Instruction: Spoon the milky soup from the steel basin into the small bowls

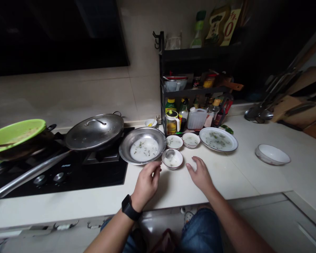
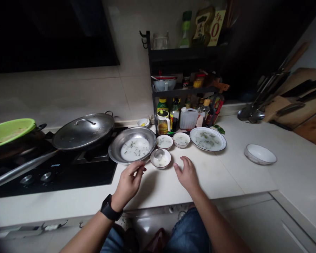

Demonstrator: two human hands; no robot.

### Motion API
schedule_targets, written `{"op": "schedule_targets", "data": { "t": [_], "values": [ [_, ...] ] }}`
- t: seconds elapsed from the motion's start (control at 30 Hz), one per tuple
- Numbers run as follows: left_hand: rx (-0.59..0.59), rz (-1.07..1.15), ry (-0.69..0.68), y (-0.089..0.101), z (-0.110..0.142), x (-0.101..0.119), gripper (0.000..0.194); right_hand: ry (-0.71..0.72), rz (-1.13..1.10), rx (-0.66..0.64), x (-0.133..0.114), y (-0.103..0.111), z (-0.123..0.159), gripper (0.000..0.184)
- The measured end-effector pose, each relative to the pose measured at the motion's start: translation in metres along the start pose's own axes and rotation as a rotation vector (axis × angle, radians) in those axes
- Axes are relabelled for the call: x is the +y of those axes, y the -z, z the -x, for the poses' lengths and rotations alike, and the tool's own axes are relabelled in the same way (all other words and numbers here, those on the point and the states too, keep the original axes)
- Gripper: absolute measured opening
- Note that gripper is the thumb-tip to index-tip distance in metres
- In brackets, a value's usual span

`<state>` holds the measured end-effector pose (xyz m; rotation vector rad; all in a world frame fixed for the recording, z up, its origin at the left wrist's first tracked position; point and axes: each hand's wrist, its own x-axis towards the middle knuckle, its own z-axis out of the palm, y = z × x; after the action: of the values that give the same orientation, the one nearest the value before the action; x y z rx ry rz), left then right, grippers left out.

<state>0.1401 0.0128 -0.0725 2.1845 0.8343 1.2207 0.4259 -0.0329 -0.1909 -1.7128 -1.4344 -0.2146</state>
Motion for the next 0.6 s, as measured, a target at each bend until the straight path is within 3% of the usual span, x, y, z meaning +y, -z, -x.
{"op": "schedule_targets", "data": {
  "t": [0.1, 0.17, 0.23, 0.37, 0.47, 0.6],
  "values": [
    [-0.131, -0.121, -0.305, 0.003, 0.006, 0.000, 0.031, -0.004, 0.001, 0.000, -0.001, 0.000, 0.000, 0.051],
    [-0.095, -0.137, -0.343, 0.006, 0.006, -0.001, 0.032, -0.006, 0.000, -0.003, -0.001, 0.000, 0.000, 0.051],
    [0.040, -0.114, -0.244, 0.011, 0.004, -0.004, 0.025, -0.011, -0.006, -0.004, -0.001, 0.000, 0.000, 0.051],
    [0.322, -0.129, 0.102, 0.032, -0.011, -0.022, 0.022, -0.013, -0.012, 0.005, 0.000, -0.001, 0.000, 0.052],
    [0.359, -0.234, 0.277, 0.052, -0.022, -0.044, 0.028, -0.011, -0.008, 0.006, 0.001, -0.002, 0.000, 0.052],
    [0.332, -0.372, 0.359, 0.067, -0.022, -0.069, 0.032, -0.011, -0.013, 0.003, 0.002, -0.003, 0.000, 0.050]
  ]
}}
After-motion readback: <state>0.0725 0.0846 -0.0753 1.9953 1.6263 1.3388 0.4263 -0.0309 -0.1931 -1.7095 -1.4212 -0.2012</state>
